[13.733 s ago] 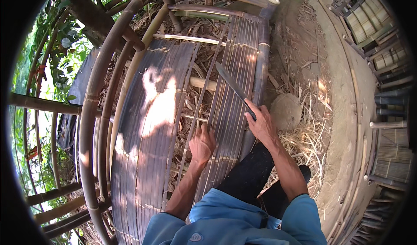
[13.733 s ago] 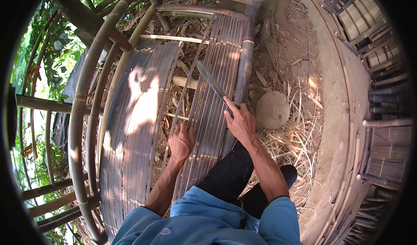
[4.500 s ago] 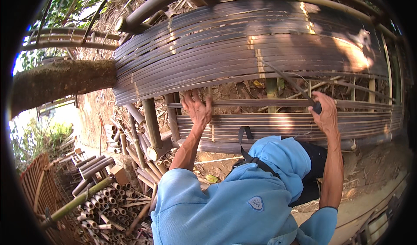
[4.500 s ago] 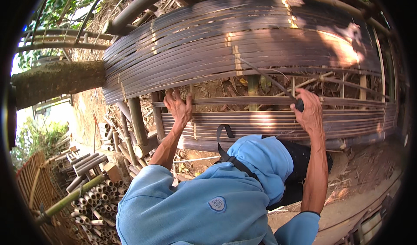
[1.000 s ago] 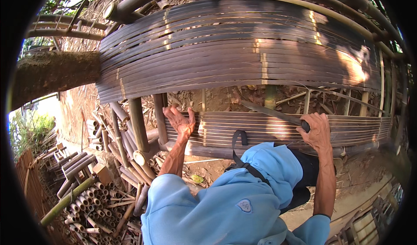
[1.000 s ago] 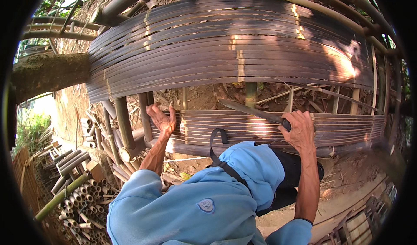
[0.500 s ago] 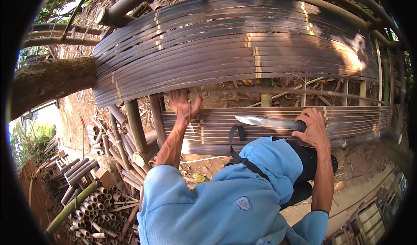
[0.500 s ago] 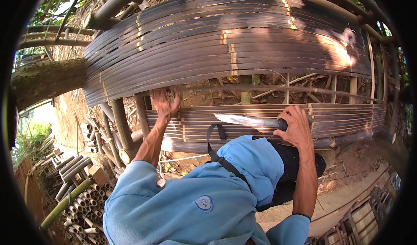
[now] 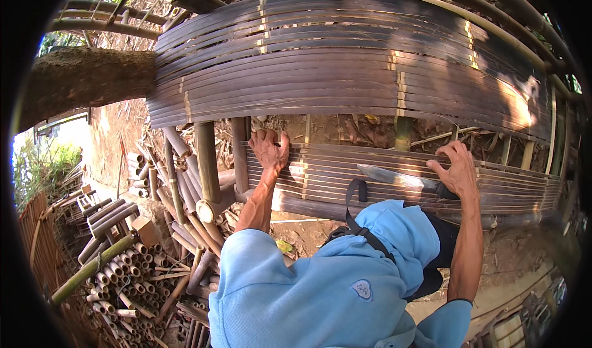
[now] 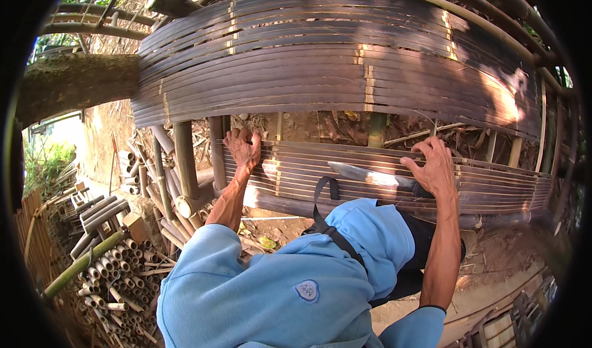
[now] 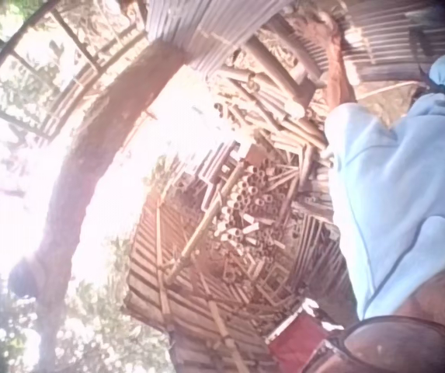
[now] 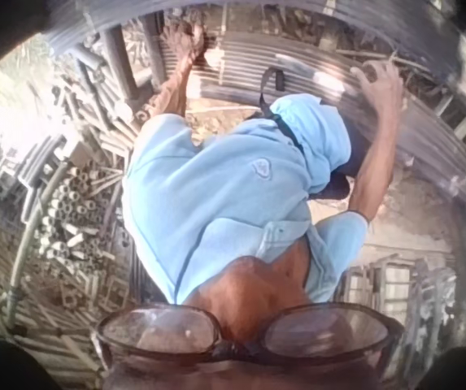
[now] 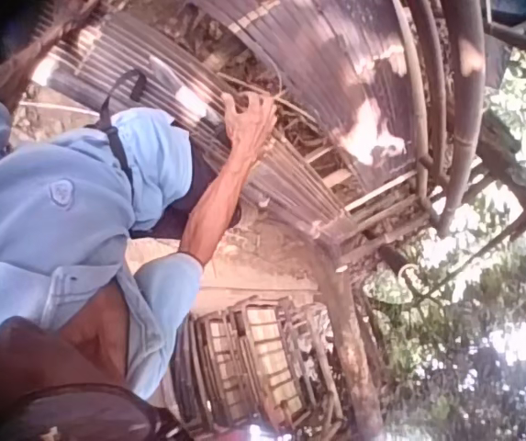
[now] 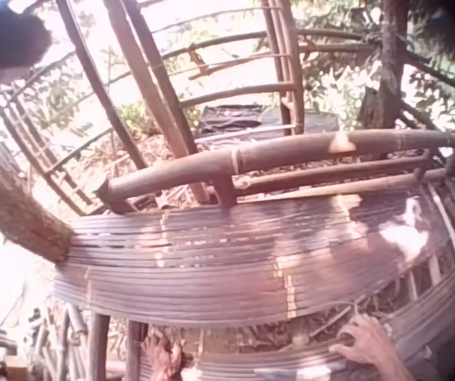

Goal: The person scrapes a thin bamboo strip using a blade to refine its surface and thickness. The person holds the bamboo strip against a stone and repeatedly draws the blade across it, creating shavings.

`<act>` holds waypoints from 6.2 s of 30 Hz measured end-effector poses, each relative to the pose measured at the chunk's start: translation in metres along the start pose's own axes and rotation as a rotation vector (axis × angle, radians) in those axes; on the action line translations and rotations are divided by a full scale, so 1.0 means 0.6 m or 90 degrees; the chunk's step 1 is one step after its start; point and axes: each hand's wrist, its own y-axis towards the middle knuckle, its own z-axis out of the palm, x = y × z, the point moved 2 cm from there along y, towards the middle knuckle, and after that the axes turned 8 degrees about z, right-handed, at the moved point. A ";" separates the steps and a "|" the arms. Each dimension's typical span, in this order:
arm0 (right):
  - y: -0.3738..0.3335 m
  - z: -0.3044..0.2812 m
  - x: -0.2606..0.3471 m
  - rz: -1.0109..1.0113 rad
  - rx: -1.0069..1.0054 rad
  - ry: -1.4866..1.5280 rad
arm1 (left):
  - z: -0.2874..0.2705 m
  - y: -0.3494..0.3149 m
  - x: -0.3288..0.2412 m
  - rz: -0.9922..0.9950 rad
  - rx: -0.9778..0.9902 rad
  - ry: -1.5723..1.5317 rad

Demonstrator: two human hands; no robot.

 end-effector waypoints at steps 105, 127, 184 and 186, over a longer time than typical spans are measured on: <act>-0.040 -0.355 -0.686 0.252 -0.467 1.102 | 0.113 -0.016 -0.706 0.482 0.413 -0.084; -0.480 -0.127 -0.534 0.410 -0.864 1.049 | 0.029 0.100 -0.788 0.778 0.090 -0.139; -0.717 0.068 -0.161 0.846 -1.548 0.775 | 0.016 0.365 -1.094 0.207 0.603 -1.345; -0.703 0.080 -0.140 0.972 -1.376 0.803 | -0.014 0.418 -1.153 0.296 0.339 -1.404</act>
